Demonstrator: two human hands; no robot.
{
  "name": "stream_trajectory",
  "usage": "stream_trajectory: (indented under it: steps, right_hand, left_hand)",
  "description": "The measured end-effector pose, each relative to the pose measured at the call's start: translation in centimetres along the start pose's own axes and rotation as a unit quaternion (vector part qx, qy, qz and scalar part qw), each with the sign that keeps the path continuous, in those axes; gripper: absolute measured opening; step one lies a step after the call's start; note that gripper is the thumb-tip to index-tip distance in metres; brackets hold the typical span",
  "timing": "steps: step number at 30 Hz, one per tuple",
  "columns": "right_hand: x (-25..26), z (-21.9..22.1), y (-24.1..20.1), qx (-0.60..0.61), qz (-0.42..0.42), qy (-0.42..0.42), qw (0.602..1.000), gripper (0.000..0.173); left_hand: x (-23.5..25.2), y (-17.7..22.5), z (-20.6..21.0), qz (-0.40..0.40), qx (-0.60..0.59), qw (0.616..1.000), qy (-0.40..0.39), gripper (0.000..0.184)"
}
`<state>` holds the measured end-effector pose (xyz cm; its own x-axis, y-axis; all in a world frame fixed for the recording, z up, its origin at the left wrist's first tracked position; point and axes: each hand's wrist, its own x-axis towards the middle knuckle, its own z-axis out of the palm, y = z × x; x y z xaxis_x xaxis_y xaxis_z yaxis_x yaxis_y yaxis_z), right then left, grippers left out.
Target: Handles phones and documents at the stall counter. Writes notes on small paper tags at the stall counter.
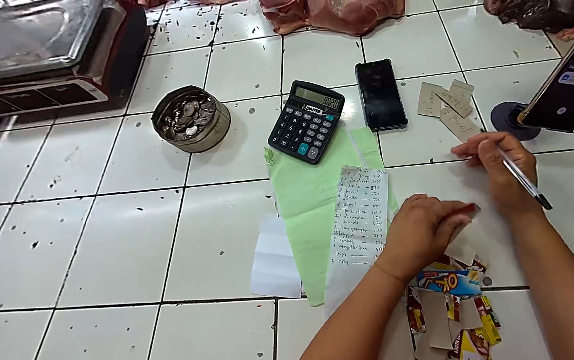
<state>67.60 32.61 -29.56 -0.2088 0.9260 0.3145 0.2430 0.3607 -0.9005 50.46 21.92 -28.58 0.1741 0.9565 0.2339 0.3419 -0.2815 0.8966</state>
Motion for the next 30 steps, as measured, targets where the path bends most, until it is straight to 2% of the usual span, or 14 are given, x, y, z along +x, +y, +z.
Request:
stream_trajectory:
  steps: [4, 6, 8, 11, 14, 17, 20, 22, 23, 26, 28, 30]
  right_hand:
    - [-0.1, -0.2, 0.4, 0.136, 0.006, -0.188, 0.973, 0.023]
    - [-0.2, -0.5, 0.2, 0.147, 0.031, -0.238, 0.96, 0.027]
    - [-0.3, -0.6, 0.1, 0.162, 0.055, -0.256, 0.952, 0.027]
    - [-0.2, -0.6, 0.2, 0.152, 0.055, -0.235, 0.958, 0.023]
    - [0.0, -0.6, 0.8, 0.163, 0.06, -0.127, 0.976, 0.021]
    - [0.2, -0.2, 0.6, 0.212, 0.082, -0.009, 0.974, 0.024]
    - [0.4, 0.1, 0.3, 0.244, 0.1, 0.043, 0.964, 0.027]
    - [0.2, 0.0, 0.4, 0.228, 0.097, 0.031, 0.968, 0.027]
    - [0.1, -0.1, 0.6, 0.212, 0.09, 0.012, 0.973, 0.026]
    - [0.0, -0.1, 0.8, 0.184, 0.07, -0.051, 0.979, 0.024]
    - [-0.1, 0.1, 0.4, 0.174, 0.069, -0.067, 0.98, 0.024]
    - [-0.2, 0.0, 0.3, 0.174, 0.069, -0.07, 0.98, 0.024]
  left_hand:
    - [0.0, 0.2, 0.3, -0.095, -0.04, 0.991, 0.09, 0.037]
    - [0.1, 0.2, 0.3, -0.125, -0.028, 0.986, 0.104, 0.047]
    - [0.0, 0.3, 0.5, -0.122, 0.006, 0.987, 0.1, 0.056]
    - [0.1, 0.3, 0.6, -0.096, 0.029, 0.99, 0.1, 0.05]
    - [0.1, 0.0, 0.5, -0.096, -0.013, 0.991, 0.097, 0.04]
    - [0.2, -0.1, 0.5, -0.081, 0.001, 0.994, 0.072, 0.045]
    - [0.0, -0.3, 0.3, -0.035, 0.044, 0.998, 0.039, 0.034]
    - [-0.2, -0.4, 0.3, -0.005, 0.051, 0.998, 0.023, 0.019]
    - [-0.2, -0.4, 0.3, 0.001, 0.044, 0.999, 0.027, 0.017]
    - [-0.1, -0.4, 0.4, -0.03, -0.01, 0.992, 0.122, 0.02]
    - [0.1, -0.6, 0.5, -0.06, -0.027, 0.981, 0.185, 0.03]
    - [0.1, -0.8, 0.7, -0.078, -0.016, 0.981, 0.179, 0.049]
